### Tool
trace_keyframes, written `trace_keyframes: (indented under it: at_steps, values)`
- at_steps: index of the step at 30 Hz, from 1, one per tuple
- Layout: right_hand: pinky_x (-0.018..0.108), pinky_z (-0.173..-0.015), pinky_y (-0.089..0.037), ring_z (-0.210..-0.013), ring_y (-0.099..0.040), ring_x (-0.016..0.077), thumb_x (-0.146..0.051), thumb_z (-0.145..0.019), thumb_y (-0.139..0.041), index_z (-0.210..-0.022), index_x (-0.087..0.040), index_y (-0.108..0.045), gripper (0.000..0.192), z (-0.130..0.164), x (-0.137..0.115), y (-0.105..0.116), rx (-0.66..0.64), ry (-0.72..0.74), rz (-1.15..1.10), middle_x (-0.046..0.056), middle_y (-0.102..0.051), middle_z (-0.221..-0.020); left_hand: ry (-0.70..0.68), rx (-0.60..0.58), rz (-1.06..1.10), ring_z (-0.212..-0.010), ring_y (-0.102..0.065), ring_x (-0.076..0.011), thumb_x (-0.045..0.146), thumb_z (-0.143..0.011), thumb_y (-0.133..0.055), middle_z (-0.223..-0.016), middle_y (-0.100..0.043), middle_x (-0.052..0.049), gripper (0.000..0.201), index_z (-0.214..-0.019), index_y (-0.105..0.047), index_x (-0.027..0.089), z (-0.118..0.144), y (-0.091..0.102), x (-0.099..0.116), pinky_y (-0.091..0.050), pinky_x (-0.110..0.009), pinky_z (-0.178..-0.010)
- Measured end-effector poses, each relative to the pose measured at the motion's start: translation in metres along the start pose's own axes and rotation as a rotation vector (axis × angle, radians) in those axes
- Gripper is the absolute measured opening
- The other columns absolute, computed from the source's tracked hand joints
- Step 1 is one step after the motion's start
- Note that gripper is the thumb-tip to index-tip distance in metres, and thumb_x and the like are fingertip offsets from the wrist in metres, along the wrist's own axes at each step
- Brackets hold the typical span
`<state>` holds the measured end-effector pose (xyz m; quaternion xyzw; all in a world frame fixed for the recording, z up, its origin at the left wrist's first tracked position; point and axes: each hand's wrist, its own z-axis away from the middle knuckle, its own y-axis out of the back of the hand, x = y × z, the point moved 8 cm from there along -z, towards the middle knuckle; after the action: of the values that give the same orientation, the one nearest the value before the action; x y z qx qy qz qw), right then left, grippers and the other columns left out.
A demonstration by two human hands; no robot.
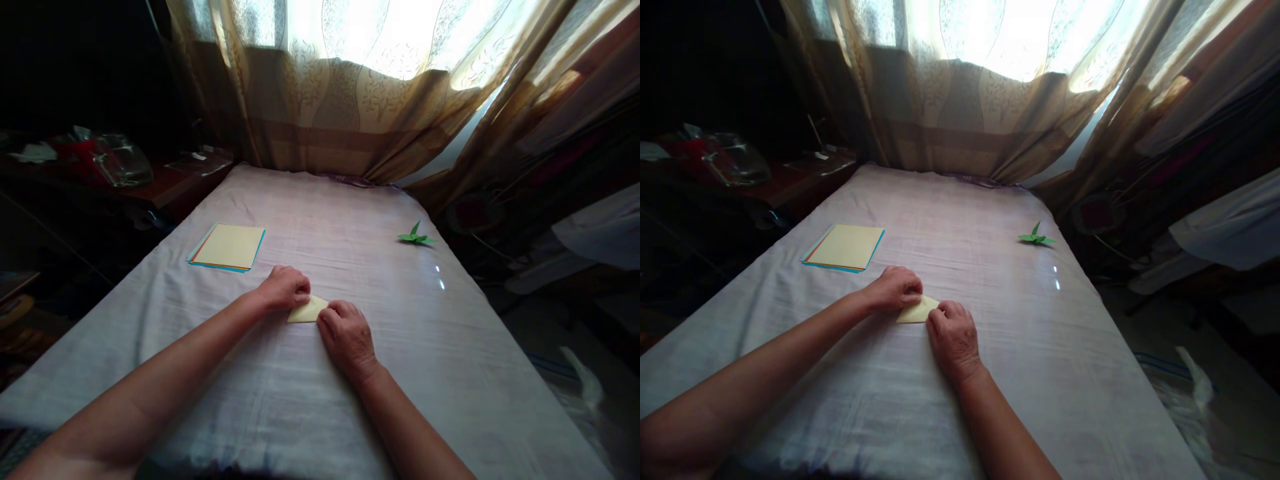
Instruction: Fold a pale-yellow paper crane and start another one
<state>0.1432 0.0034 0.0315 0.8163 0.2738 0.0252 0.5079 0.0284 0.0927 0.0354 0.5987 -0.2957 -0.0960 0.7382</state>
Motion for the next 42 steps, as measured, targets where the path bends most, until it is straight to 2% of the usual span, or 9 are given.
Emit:
trace_keyframes:
  at_steps: [5,10,14,19,23,27,30,35,42]
  values:
    - [0.033,-0.077,-0.041,-0.087,-0.054,0.0207,-0.021,-0.092,-0.053,-0.098,-0.022,-0.068,0.016,0.005,-0.024,0.006,-0.032,0.096,0.016,0.006,-0.066,-0.095,0.167,0.035,-0.007,-0.085,-0.064,-0.0213,0.031,-0.081,-0.062,-0.084,-0.072,-0.003,0.011,-0.078,-0.069,0.023,0.013,0.004,-0.009,-0.042,-0.031,-0.078]
    - [0.037,-0.08,-0.045,-0.093,-0.056,0.0248,-0.029,-0.087,-0.061,-0.108,-0.018,-0.065,0.023,0.006,-0.033,-0.002,-0.082,0.074,0.012,0.011,-0.066,-0.108,0.394,0.081,0.045,-0.081,-0.066,-0.0221,0.03,-0.082,-0.057,-0.088,-0.072,-0.005,0.017,-0.094,-0.066,0.023,0.03,0.002,-0.021,-0.043,-0.028,-0.067]
    - [0.039,-0.08,-0.047,-0.097,-0.058,0.0278,-0.038,-0.083,-0.068,-0.113,-0.014,-0.062,0.04,0.006,-0.028,-0.007,-0.08,0.04,0.046,0.016,-0.066,-0.116,0.438,0.09,0.149,-0.077,-0.067,-0.0204,0.027,-0.083,-0.054,-0.085,-0.072,-0.003,0.022,-0.103,-0.063,0.022,0.039,-0.007,-0.014,-0.043,-0.026,-0.062]
    - [0.034,-0.079,-0.047,-0.095,-0.061,0.0237,-0.024,-0.087,-0.063,-0.105,-0.019,-0.066,0.019,0.01,-0.013,-0.003,-0.087,0.061,0.112,0.011,-0.069,-0.111,0.359,0.05,0.296,-0.068,-0.065,-0.0147,0.028,-0.086,-0.052,-0.074,-0.07,0.004,0.02,-0.101,-0.063,0.023,0.056,-0.02,0.006,-0.044,-0.022,-0.059]
    - [0.031,-0.078,-0.048,-0.089,-0.062,0.0195,-0.015,-0.089,-0.06,-0.099,-0.022,-0.068,0.015,0.016,-0.004,0.003,-0.094,0.148,0.058,0.008,-0.07,-0.104,0.201,0.017,0.344,-0.073,-0.065,-0.0134,0.027,-0.079,-0.066,-0.081,-0.07,0.005,0.026,-0.104,-0.065,0.025,0.074,-0.026,0.018,-0.048,-0.022,-0.068]
    - [0.031,-0.079,-0.049,-0.089,-0.063,0.02,-0.013,-0.088,-0.059,-0.1,-0.022,-0.069,0.017,0.019,0.0,0.008,-0.072,0.172,0.03,0.008,-0.071,-0.102,-0.052,0.271,0.083,-0.093,-0.062,-0.0193,0.025,-0.081,-0.067,-0.101,-0.067,-0.003,0.026,-0.107,-0.068,0.027,0.086,-0.013,0.032,-0.05,-0.03,-0.081]
    - [0.032,-0.08,-0.049,-0.089,-0.063,0.0204,-0.014,-0.089,-0.058,-0.099,-0.021,-0.069,0.016,0.019,-0.002,0.01,-0.062,0.165,0.031,0.008,-0.071,-0.102,-0.138,0.367,-0.036,-0.093,-0.06,-0.0202,0.027,-0.088,-0.061,-0.1,-0.066,-0.005,0.014,-0.096,-0.072,0.027,0.087,-0.016,0.039,-0.05,-0.033,-0.083]
    - [0.033,-0.082,-0.048,-0.091,-0.061,0.0206,-0.022,-0.091,-0.056,-0.099,-0.022,-0.069,0.015,0.018,-0.003,0.012,-0.069,0.114,0.006,0.008,-0.07,-0.102,-0.195,0.406,-0.023,-0.106,-0.059,-0.0229,0.026,-0.09,-0.059,-0.112,-0.066,-0.007,0.015,-0.096,-0.073,0.028,0.081,-0.023,0.038,-0.047,-0.038,-0.092]
    - [0.034,-0.081,-0.047,-0.09,-0.06,0.0208,-0.025,-0.093,-0.055,-0.09,-0.021,-0.07,0.016,0.02,0.003,0.015,-0.025,0.018,-0.114,0.007,-0.07,-0.097,-0.215,0.34,0.059,-0.097,-0.062,-0.0206,0.027,-0.092,-0.058,-0.101,-0.072,-0.003,0.013,-0.091,-0.071,0.024,0.073,-0.022,0.03,-0.045,-0.035,-0.088]
